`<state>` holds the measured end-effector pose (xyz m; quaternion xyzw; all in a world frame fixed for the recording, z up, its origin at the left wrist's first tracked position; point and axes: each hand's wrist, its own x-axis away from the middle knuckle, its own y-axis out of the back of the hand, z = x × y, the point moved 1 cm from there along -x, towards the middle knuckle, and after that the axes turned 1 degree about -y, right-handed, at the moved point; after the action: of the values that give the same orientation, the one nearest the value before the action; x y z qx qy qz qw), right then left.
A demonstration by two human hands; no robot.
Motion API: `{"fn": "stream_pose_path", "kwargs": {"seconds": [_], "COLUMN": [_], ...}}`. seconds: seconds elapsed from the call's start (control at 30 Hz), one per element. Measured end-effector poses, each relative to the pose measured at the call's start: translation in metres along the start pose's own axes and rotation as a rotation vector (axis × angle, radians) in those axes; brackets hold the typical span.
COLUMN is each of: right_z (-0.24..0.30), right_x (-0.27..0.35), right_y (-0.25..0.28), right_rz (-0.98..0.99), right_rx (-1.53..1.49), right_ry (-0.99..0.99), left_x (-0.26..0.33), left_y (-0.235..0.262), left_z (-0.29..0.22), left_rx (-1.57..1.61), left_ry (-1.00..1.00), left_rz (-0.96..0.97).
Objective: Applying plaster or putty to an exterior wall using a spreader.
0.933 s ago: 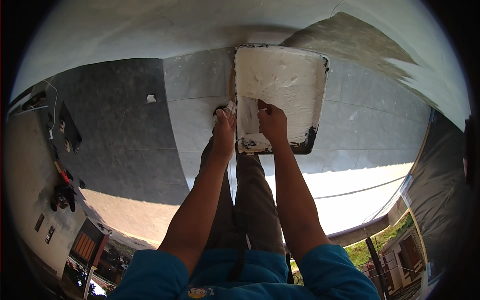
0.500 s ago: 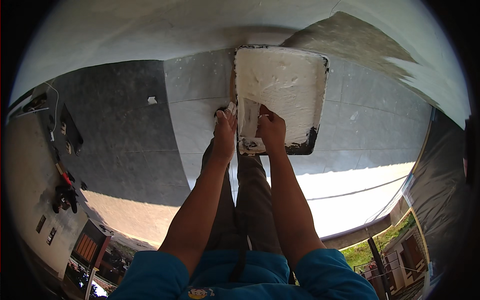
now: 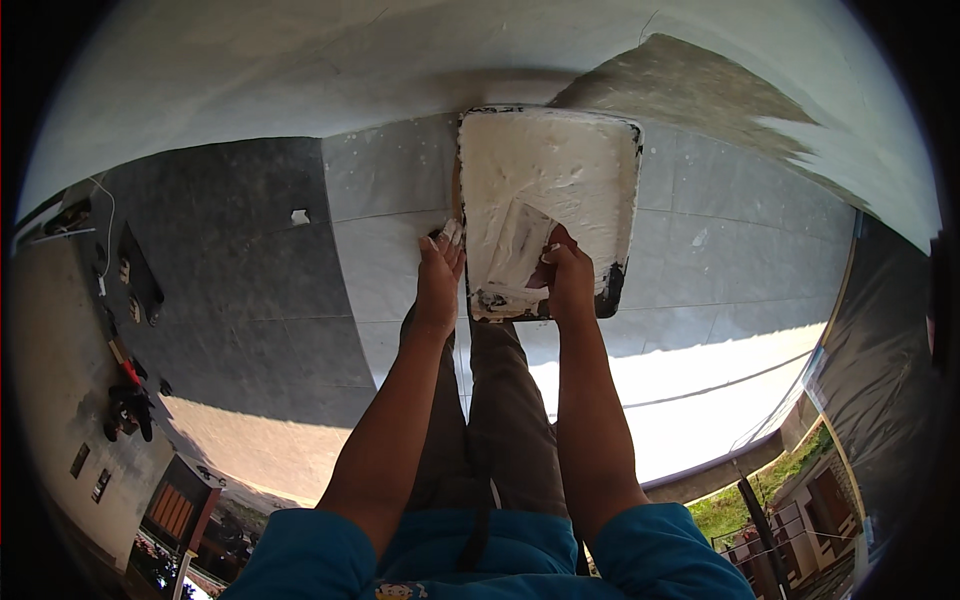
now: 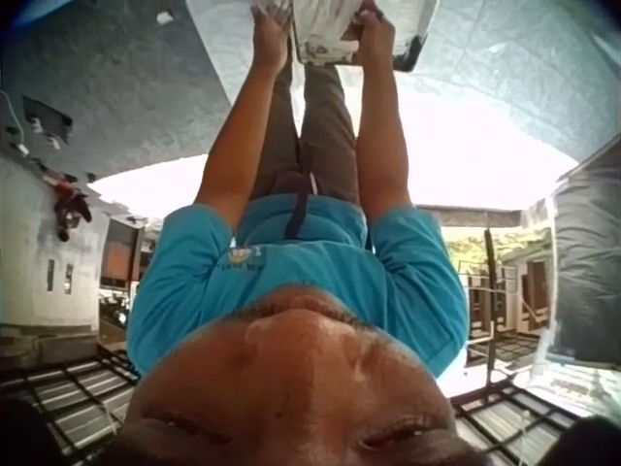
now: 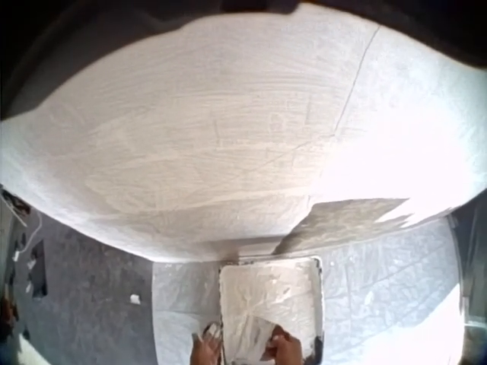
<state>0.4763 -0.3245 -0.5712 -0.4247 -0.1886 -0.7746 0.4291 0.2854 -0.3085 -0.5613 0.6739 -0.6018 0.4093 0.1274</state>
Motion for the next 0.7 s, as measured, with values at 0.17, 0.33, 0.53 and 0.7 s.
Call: {"fn": "stream_pose_path", "kwargs": {"seconds": [0.17, 0.33, 0.53, 0.7], "right_z": [0.018, 0.077, 0.029, 0.000], "right_x": [0.021, 0.088, 0.027, 0.018], "right_y": [0.012, 0.001, 0.010, 0.011], "right_rz": [0.084, 0.148, -0.071, -0.075], "right_rx": [-0.254, -0.264, 0.051, -0.234], "right_ry": [-0.004, 0.233, 0.175, 0.089], "left_x": [0.012, 0.034, 0.042, 0.044], "left_y": [0.001, 0.012, 0.012, 0.019], "left_z": [-0.004, -0.012, 0.006, 0.014], "left_rx": [-0.012, -0.032, -0.002, -0.022], "left_ry": [-0.055, -0.149, -0.132, -0.080], "left_rz": [-0.076, -0.066, -0.095, -0.084]}}
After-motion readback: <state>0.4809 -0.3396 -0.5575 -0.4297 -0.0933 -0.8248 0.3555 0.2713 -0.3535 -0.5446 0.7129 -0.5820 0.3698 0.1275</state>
